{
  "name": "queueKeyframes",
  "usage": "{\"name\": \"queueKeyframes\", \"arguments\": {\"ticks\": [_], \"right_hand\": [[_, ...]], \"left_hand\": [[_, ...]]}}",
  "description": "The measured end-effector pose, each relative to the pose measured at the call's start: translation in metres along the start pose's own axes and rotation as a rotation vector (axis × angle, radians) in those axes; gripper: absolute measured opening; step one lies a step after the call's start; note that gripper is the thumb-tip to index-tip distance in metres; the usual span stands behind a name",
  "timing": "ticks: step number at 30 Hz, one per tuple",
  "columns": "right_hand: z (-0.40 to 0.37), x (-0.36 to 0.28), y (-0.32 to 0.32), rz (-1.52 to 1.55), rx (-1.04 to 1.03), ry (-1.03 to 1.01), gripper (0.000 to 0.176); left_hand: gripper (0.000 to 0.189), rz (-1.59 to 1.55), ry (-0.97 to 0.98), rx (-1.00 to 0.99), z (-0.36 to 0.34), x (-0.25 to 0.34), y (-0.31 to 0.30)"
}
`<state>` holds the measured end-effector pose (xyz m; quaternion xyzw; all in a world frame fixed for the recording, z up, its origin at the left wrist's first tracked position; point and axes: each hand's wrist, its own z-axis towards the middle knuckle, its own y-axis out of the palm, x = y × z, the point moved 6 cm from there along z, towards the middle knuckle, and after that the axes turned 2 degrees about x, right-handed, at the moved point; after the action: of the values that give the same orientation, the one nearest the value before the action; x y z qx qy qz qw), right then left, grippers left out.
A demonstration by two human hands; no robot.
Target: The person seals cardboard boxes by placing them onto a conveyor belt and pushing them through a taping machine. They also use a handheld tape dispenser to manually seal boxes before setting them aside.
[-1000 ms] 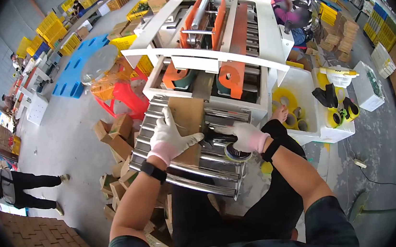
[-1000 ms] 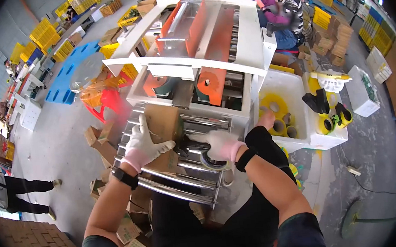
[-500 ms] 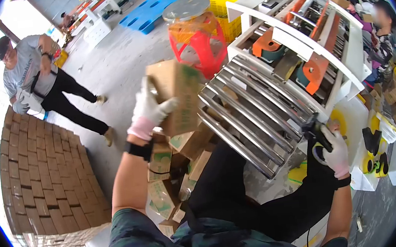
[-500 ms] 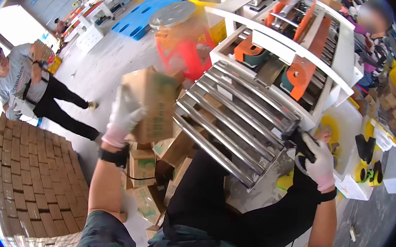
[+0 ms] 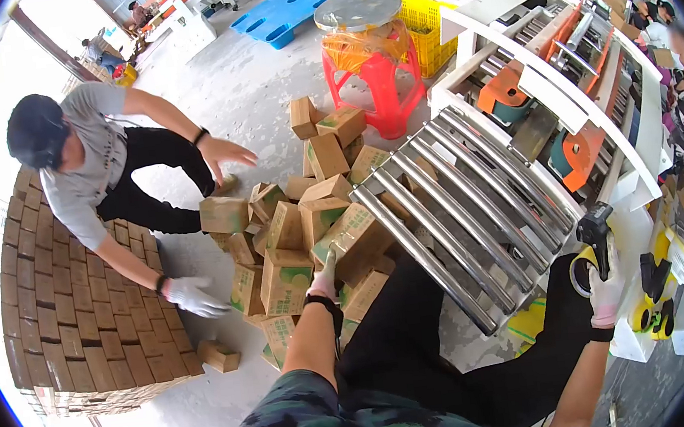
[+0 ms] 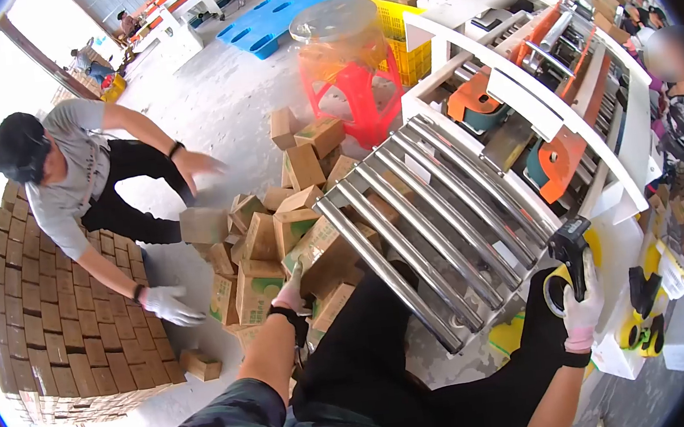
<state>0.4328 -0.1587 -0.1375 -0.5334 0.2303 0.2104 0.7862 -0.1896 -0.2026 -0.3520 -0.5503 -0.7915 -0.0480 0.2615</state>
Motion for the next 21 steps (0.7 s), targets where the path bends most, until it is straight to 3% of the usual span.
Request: {"name": "queueKeyframes", "arguments": {"ticks": [1,2,5,9,14,18,21], "right_hand": [[-0.001,0.009,0.004,0.024,-0.003,0.010,0.074],[-0.001,0.017,0.007,0.045,-0.009,0.022,0.074],[-0.002,0.015,0.012,-0.018,-0.047,0.017,0.074],[0.000,-0.005,0.014,-0.102,-0.038,-0.046,0.076],[-0.003,-0.017,0.007,-0.134,0.005,-0.076,0.077],[-0.003,-0.021,0.003,-0.119,0.036,-0.118,0.075],[-0.003,-0.029,0.004,-0.082,0.022,-0.095,0.071]], "left_hand": [[0.109,-0.112,-0.130,-0.128,-0.009,-0.012,0.013],[0.107,-0.237,-0.069,-0.293,0.029,-0.036,0.014],[0.102,-0.596,-0.215,-0.330,0.023,-0.036,0.030],[0.090,-0.721,-0.284,-0.169,0.023,-0.033,0.026],[0.059,-0.639,0.018,-0.194,0.020,-0.030,-0.019],[0.062,-0.776,0.046,-0.085,-0.069,-0.013,-0.067],[0.067,-0.864,0.083,-0.220,-0.070,-0.021,-0.111]]}}
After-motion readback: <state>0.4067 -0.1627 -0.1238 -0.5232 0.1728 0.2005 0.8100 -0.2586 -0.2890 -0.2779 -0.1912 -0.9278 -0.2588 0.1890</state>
